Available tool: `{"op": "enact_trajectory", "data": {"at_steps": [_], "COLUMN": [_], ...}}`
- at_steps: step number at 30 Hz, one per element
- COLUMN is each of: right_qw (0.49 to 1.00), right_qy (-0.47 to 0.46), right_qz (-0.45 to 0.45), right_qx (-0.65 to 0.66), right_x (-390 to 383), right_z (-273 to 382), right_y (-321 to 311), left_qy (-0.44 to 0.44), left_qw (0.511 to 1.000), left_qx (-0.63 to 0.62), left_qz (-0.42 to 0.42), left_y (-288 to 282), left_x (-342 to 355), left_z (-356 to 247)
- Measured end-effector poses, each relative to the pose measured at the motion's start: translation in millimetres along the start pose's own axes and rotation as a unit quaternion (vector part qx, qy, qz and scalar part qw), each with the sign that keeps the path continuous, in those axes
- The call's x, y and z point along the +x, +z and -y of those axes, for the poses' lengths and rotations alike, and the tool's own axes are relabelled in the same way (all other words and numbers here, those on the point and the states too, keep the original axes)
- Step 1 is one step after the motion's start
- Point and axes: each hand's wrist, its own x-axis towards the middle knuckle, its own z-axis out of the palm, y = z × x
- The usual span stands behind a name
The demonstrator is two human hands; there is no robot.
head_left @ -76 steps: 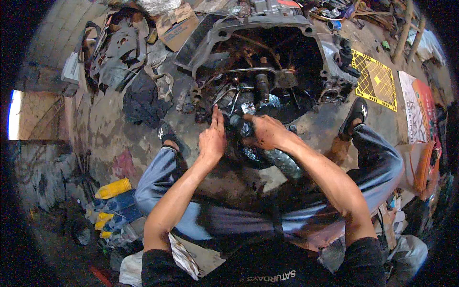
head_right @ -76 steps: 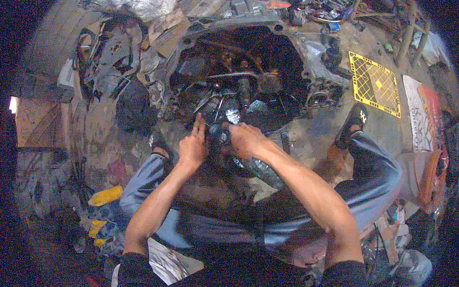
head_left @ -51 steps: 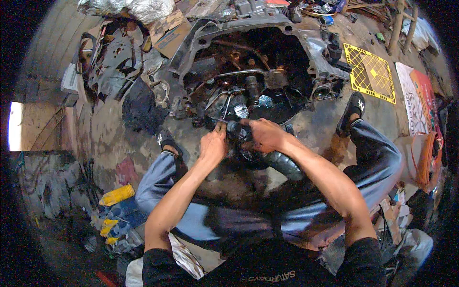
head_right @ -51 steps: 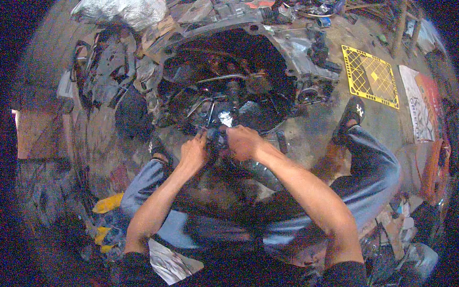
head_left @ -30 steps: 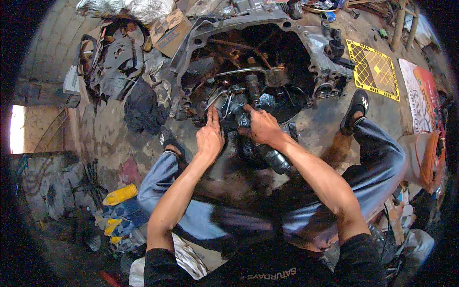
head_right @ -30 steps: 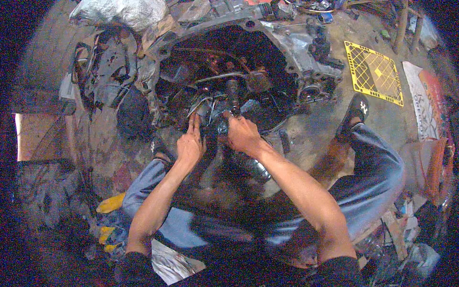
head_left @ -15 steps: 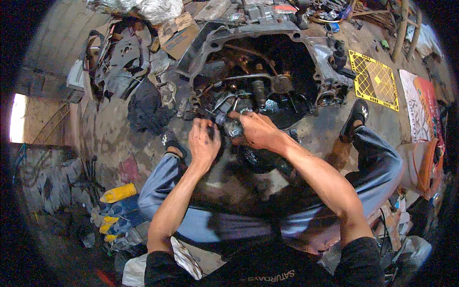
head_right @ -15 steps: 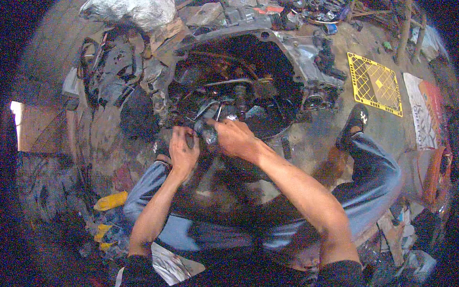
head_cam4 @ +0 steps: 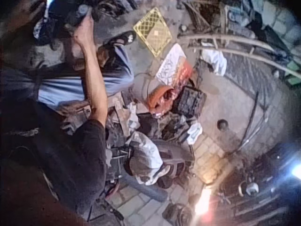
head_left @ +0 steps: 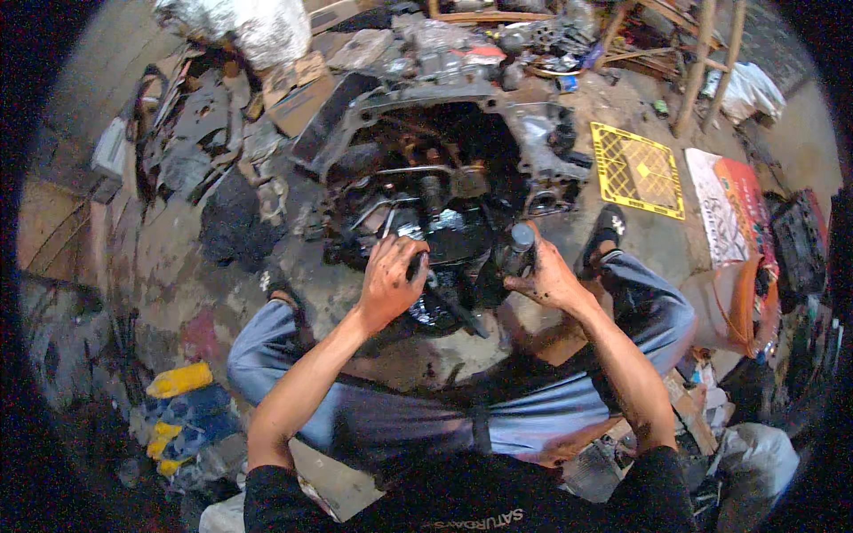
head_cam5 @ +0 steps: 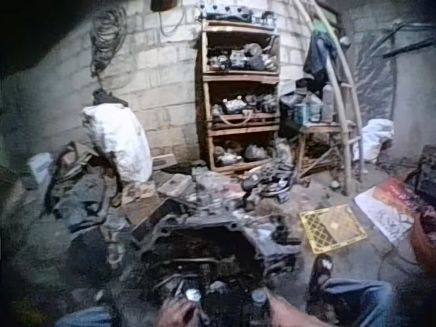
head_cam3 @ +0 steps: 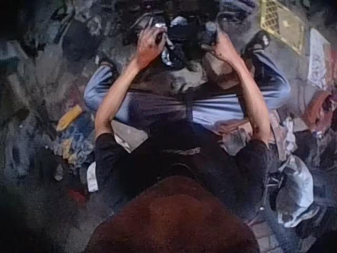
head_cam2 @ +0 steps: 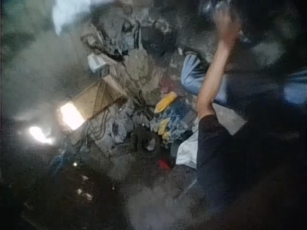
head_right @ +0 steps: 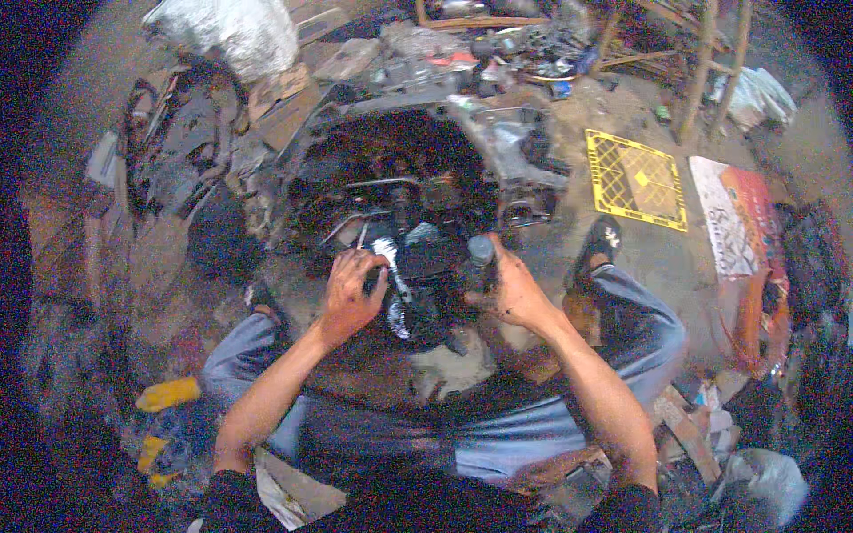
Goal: The person handles internal components and gears inside a large metal transmission case on the floor by hand, moving parts around in black fluid.
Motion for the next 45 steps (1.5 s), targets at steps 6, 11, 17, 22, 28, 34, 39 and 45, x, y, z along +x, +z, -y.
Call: {"op": "enact_trajectory", "data": {"at_steps": [6, 11, 17, 22, 28, 34, 39, 45], "right_qw": [0.985, 0.984, 0.973, 0.967, 0.951, 0.961, 0.966, 0.962], "right_qy": [0.098, 0.07, 0.135, 0.143, 0.195, 0.173, 0.124, 0.113], "right_qz": [0.0, -0.013, -0.022, -0.114, -0.239, -0.208, -0.192, -0.15], "right_qx": [0.141, 0.162, 0.188, 0.178, -0.035, -0.055, -0.117, -0.197], "right_x": [-34, -54, -56, -49, -49, -48, -42, -46], "right_z": [-59, -80, -92, -164, -246, -217, -188, -175], "right_y": [-67, -79, -94, -64, -14, -33, -36, -42], "left_qy": [-0.074, -0.068, -0.09, -0.155, -0.151, -0.156, -0.129, -0.148], "left_qw": [0.946, 0.928, 0.938, 0.926, 0.925, 0.914, 0.919, 0.917], "left_qx": [-0.287, -0.325, -0.28, -0.3, -0.304, -0.326, -0.315, -0.258], "left_qz": [0.131, 0.168, 0.185, 0.17, 0.171, 0.186, 0.198, 0.266], "left_y": [58, 147, 209, 239, 293, 286, 287, 269], "left_x": [24, 34, 27, 25, 12, 13, 18, 27], "left_z": [-62, -102, -101, -104, -90, -96, -92, -97]}}
